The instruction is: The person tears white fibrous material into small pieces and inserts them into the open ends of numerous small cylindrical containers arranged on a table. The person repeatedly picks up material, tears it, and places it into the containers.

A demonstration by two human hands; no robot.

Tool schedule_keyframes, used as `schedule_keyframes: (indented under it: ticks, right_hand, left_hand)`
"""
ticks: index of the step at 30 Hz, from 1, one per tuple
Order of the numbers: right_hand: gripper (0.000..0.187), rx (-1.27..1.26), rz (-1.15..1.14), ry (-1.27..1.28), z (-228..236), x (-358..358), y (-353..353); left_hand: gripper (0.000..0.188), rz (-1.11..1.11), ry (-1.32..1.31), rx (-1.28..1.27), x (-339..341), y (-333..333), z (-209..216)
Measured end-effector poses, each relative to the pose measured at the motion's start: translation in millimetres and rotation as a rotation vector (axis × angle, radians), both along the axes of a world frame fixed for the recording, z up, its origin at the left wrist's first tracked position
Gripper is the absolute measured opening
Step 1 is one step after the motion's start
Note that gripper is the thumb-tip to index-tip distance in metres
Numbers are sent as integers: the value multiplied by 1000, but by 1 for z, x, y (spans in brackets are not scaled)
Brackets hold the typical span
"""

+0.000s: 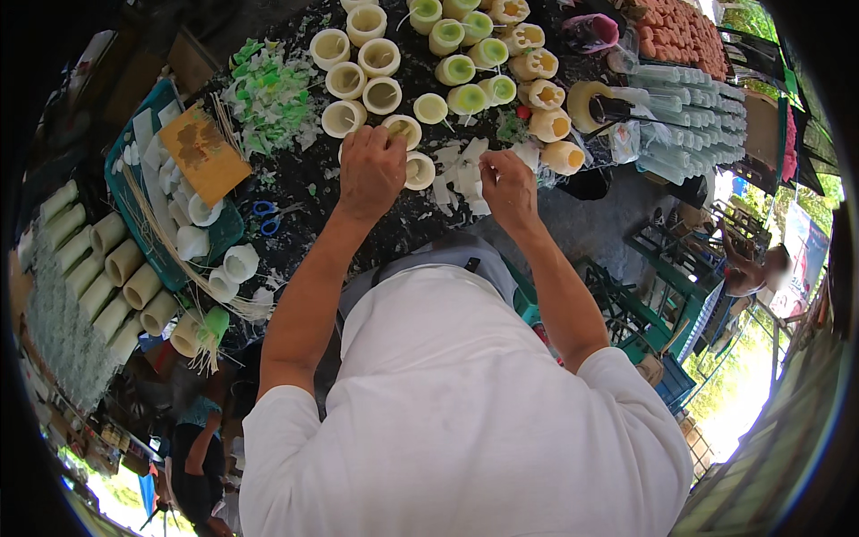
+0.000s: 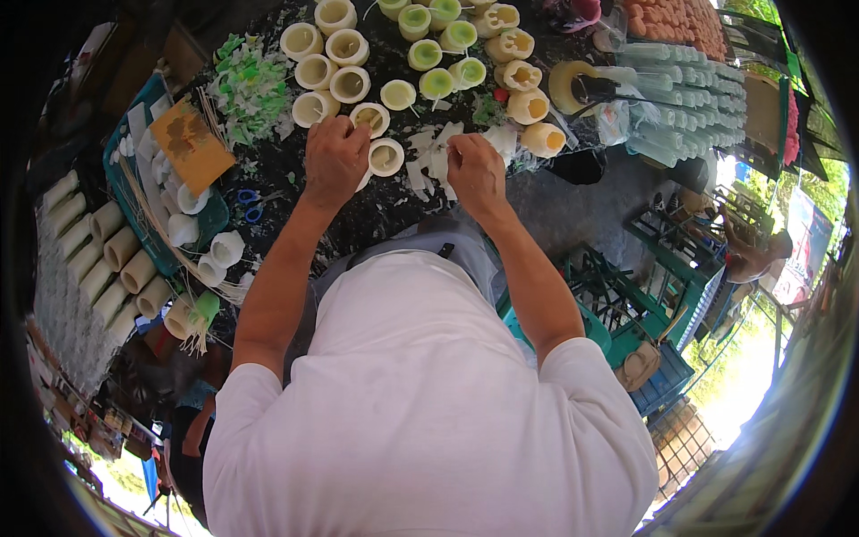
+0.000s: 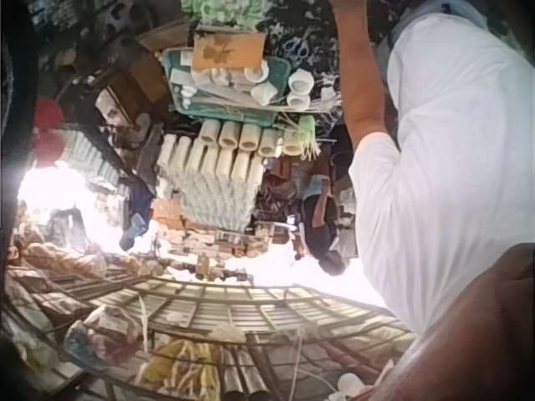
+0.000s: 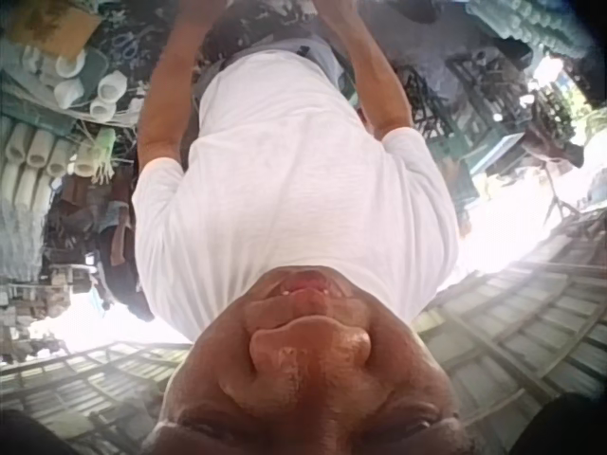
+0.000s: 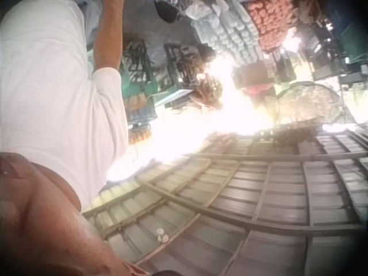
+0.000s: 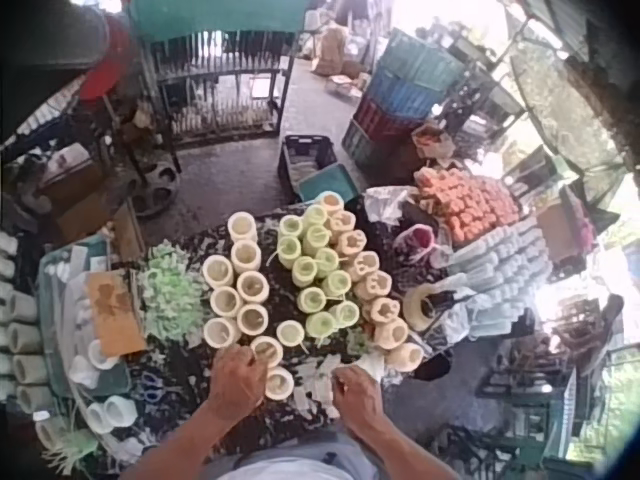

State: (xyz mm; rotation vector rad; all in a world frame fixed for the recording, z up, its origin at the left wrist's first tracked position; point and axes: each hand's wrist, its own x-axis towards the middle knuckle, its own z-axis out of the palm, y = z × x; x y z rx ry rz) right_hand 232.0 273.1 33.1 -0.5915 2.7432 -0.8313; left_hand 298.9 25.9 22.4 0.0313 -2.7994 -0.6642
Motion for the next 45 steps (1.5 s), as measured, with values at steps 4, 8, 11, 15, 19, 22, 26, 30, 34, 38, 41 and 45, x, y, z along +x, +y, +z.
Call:
schedule_keyframes:
  ticks: [4, 8, 11, 15, 19, 22, 26, 30, 34, 38, 41, 45]
  right_hand:
    - [12, 158, 233, 68, -40, -1, 4]
    - [12, 334, 470, -20, -37, 20, -24]
    - [12, 281, 440, 277, -69, 39, -19]
    - [11, 245, 383, 169, -62, 42, -19]
    - [12, 155, 264, 23, -29, 29, -14]
    - [19, -174, 164, 113, 20, 10, -31]
    - [26, -287, 265, 242, 25, -7, -62]
    - [30, -174, 344, 256, -3, -11, -81]
    - [28, -145, 331, 324, -2, -10, -83]
    - [21, -222, 168, 292, 7, -11, -52]
    - [14, -111, 71, 217, 0, -11, -8]
    - [9, 30, 60, 169, -24, -19, 31]
  left_hand:
    - [5, -48, -31, 6, -15, -11, 2]
    - [4, -78, -58, 18, -20, -18, 3]
    - [5, -90, -79, 16, -23, -20, 6]
    - [7, -80, -107, 17, -23, -27, 2]
    - [3, -101, -62, 36, -25, -33, -1]
    - [3, -108, -96, 72, -24, -33, -1]
    - [5, -125, -133, 127, -28, -31, 3]
    - [10, -156, -93, 129, -29, -35, 5]
    - [10, -166, -95, 112, -25, -35, 5]
    - [10, -151, -103, 111, -20, -33, 4]
    - [10, -152, -111, 104, -19, -31, 3]
    - [9, -118, -40, 123, -15, -10, 34]
